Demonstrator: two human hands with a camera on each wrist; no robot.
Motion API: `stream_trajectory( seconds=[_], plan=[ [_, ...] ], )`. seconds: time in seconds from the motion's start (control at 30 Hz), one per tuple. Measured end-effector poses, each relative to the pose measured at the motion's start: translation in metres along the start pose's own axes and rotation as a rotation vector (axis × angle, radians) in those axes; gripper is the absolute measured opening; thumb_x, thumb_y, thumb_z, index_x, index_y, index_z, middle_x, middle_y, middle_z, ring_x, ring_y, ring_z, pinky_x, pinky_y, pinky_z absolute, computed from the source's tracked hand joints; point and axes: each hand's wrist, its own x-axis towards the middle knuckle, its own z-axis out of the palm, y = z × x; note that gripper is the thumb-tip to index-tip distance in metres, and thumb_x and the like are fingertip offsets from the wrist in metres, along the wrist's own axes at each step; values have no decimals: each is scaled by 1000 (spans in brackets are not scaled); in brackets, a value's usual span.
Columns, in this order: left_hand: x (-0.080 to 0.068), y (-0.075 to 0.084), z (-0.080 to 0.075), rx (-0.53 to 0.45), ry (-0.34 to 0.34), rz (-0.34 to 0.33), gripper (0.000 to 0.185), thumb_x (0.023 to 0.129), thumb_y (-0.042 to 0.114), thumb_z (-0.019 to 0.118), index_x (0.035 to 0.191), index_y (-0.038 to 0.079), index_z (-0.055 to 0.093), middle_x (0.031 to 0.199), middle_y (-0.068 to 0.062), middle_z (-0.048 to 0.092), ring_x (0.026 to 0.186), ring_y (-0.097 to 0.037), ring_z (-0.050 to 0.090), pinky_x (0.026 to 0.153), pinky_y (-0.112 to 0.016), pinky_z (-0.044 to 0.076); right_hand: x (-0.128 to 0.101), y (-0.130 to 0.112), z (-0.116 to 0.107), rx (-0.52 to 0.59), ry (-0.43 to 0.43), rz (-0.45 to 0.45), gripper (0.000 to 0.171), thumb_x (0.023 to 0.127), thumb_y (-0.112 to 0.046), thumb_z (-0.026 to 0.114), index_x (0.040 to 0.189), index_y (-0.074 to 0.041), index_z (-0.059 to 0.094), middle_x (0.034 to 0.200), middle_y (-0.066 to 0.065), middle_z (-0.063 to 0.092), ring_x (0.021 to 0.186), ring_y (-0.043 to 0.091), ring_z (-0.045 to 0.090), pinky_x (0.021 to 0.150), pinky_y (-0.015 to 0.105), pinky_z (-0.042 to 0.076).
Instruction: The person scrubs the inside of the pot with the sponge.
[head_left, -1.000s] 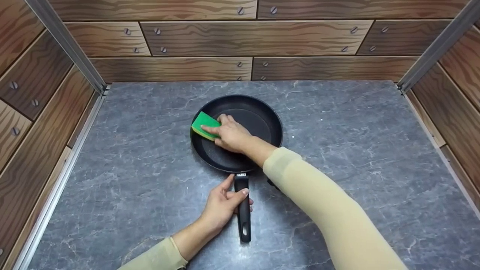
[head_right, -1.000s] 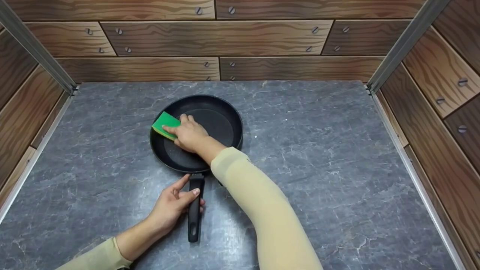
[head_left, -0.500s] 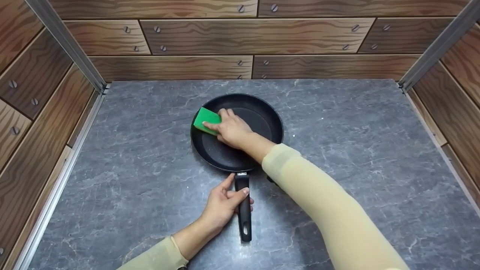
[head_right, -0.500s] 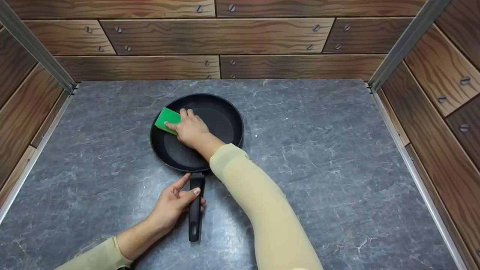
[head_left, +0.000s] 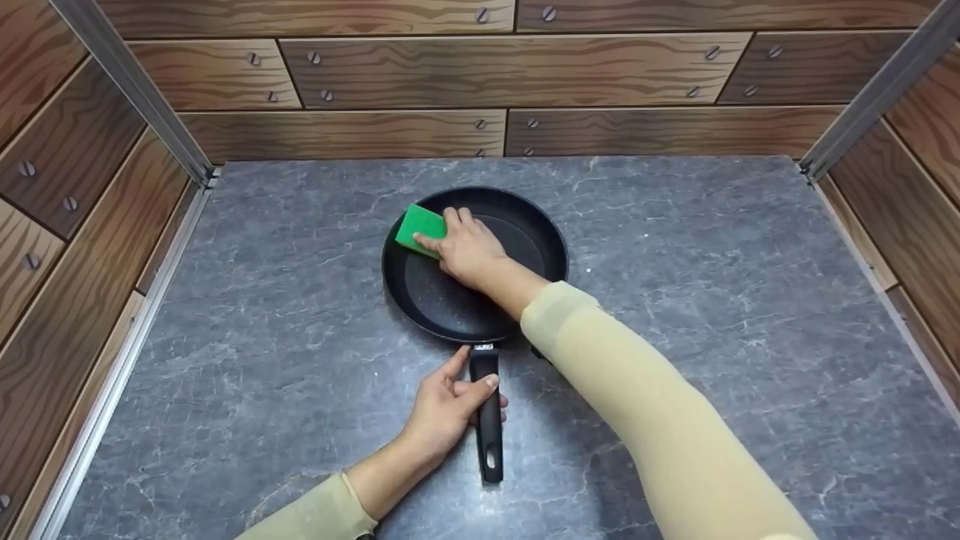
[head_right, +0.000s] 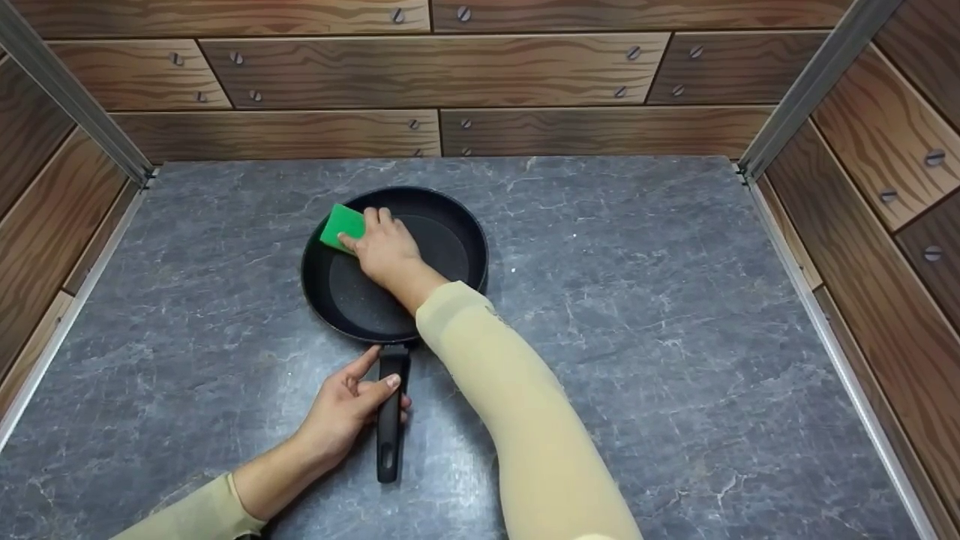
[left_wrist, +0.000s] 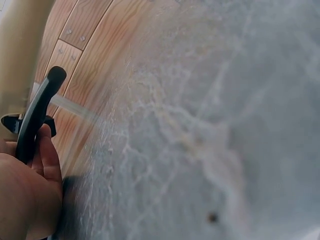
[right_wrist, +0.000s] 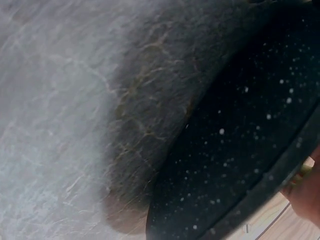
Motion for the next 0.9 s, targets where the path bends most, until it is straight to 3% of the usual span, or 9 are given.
stream_trajectory(
  seconds=[0.53,0.9],
  plan=[
    [1,0,1,-14,15,-1,91,101,10,73,166,-8,11,81,-18,77,68,-26,78,66,-35,66,6,7,-3,23,-36,86,58,110,-24,56,163,-43,40,149,24,36,136,40,38,113,52,45],
    [1,0,1,-11,14,7,91,101,9,73,166,-7,12,81,-19,77,68,-25,77,65,-33,66,7,16,1,22,-30,99,58,110,-23,56,163,-41,41,147,25,37,133,41,39,108,51,47]
  ],
)
